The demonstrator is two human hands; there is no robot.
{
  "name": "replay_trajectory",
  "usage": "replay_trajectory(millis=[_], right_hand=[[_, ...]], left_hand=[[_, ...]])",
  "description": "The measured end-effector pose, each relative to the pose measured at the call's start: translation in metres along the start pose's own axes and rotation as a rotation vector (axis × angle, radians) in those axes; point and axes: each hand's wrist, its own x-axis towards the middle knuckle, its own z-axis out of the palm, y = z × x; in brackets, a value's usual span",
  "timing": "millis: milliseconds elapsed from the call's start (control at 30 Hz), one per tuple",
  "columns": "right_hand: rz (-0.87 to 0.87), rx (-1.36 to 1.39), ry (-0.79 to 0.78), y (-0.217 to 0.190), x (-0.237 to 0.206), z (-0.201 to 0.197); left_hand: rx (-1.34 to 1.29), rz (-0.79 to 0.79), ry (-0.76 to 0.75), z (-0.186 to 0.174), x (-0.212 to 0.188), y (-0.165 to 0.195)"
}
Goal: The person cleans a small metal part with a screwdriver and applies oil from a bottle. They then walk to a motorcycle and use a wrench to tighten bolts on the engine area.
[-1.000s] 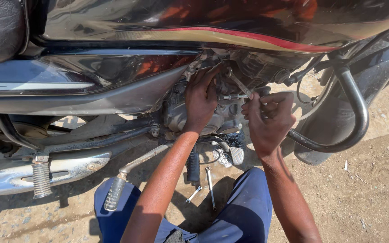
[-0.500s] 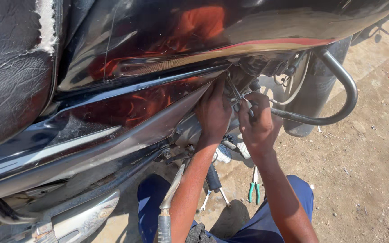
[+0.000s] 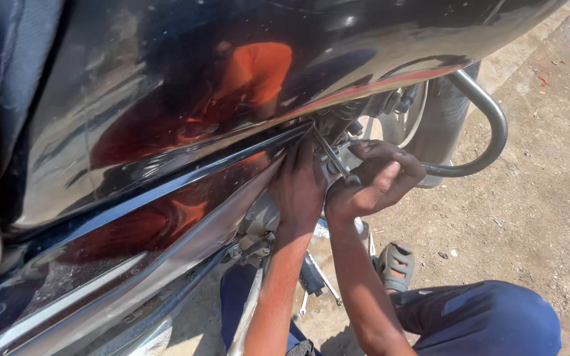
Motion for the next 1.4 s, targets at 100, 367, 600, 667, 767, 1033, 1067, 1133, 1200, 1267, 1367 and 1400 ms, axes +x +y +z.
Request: replay_trajectory(millis=[100,367,600,667,767,1033,1067,1133,1200,1267,1367,1400], right_hand=[[-0.045,0.163,0.041,0.004,-0.002,0.005],[0.078,0.255,0.183,0.013,-0.009,0.009],[0.310,0.279,0.125,0.008,-0.013,-0.011],[0.328,0.371,0.164,0.013,-0.018,-0.015],[0.333,0.476,0.175,0.025,-0.026,-0.021],[0.454,0.542,0.099,0.035,-0.032,-0.040],[0.446,0.551,0.084,0.034,-0.032,-0.039],[0.421,0.570,0.056,0.029,-0.030,-0.033],[0.360,0.400,0.118,0.023,-0.023,-0.023],[0.237,0.170,0.018,0.015,-0.009,-0.014],[0.199,-0.237,-0.346,-0.003,0.019,-0.008],[0.341,-0.375,-0.472,-0.013,0.030,-0.013]], left_hand=[[-0.003,0.031,-0.025,-0.007,0.000,-0.003],[0.046,0.043,-0.028,-0.010,0.007,-0.004],[0.102,-0.030,-0.079,0.002,-0.006,-0.017],[0.112,-0.044,-0.096,0.004,-0.008,-0.021],[0.127,-0.024,-0.086,0.006,-0.011,-0.023],[0.152,0.038,-0.017,0.011,-0.018,-0.030],[0.148,0.000,-0.042,0.011,-0.019,-0.031],[0.136,-0.067,-0.090,0.013,-0.018,-0.031],[0.168,-0.124,-0.107,0.013,-0.016,-0.028],[0.135,-0.115,-0.073,0.012,-0.012,-0.023],[0.025,-0.017,0.008,0.009,-0.003,-0.015],[0.000,-0.022,-0.001,0.008,-0.001,-0.013]])
